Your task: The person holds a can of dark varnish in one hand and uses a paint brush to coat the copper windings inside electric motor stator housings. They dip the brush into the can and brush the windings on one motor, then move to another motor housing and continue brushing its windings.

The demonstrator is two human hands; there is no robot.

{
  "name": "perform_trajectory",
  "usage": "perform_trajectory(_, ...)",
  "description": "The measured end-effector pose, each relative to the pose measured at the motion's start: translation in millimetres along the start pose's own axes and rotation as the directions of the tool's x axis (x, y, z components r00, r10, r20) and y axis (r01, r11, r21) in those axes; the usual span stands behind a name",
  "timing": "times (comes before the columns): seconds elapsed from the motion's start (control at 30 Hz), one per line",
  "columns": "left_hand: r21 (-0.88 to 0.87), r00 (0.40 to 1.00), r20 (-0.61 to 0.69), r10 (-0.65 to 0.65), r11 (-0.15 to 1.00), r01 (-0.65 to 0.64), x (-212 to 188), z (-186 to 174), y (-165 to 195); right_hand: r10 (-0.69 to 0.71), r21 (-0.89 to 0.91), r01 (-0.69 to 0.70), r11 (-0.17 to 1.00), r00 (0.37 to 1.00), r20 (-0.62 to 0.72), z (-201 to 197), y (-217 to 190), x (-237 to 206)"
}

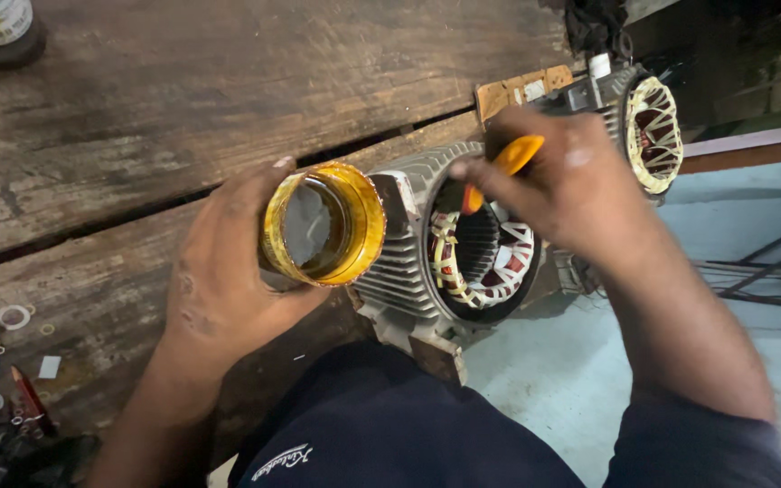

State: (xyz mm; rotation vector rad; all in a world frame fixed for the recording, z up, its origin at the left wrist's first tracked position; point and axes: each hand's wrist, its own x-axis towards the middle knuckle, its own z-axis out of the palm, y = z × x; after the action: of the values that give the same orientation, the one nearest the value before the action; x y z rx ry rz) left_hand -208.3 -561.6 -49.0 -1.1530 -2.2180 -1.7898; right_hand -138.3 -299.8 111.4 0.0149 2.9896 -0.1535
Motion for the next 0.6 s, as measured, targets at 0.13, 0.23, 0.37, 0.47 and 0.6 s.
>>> perform_trajectory(0.13,0.007,1.000,0.011,-0.026,1.000,0.026,2.0,2.4,5.9,-0.229,-0.122,0.220,0.968,0.971,-0.066,-5.0,-7.4,14.0)
perform_trajectory(0.23,0.006,0.999,0.018,-0.045,0.999,0.045,3.5,6.3,11.8,-0.095,-0.049,0.093,0.995,0.995,-0.038,-9.4,-5.5,28.5)
perform_trajectory(0.37,0.028,0.998,0.029,-0.049,0.998,0.048,5.3,10.2,17.4,-0.163,-0.016,0.163,0.987,0.986,-0.029,3.3,1.4,29.7)
perform_trajectory(0.47,0.018,0.996,0.038,-0.086,0.996,0.085,4.0,10.9,18.4,-0.191,-0.012,0.191,0.982,0.981,-0.042,7.4,5.8,24.2)
perform_trajectory(0.6,0.058,0.996,0.036,-0.086,0.995,0.083,3.1,12.7,15.8,-0.164,-0.032,0.163,0.986,0.985,-0.048,-0.4,0.7,20.2)
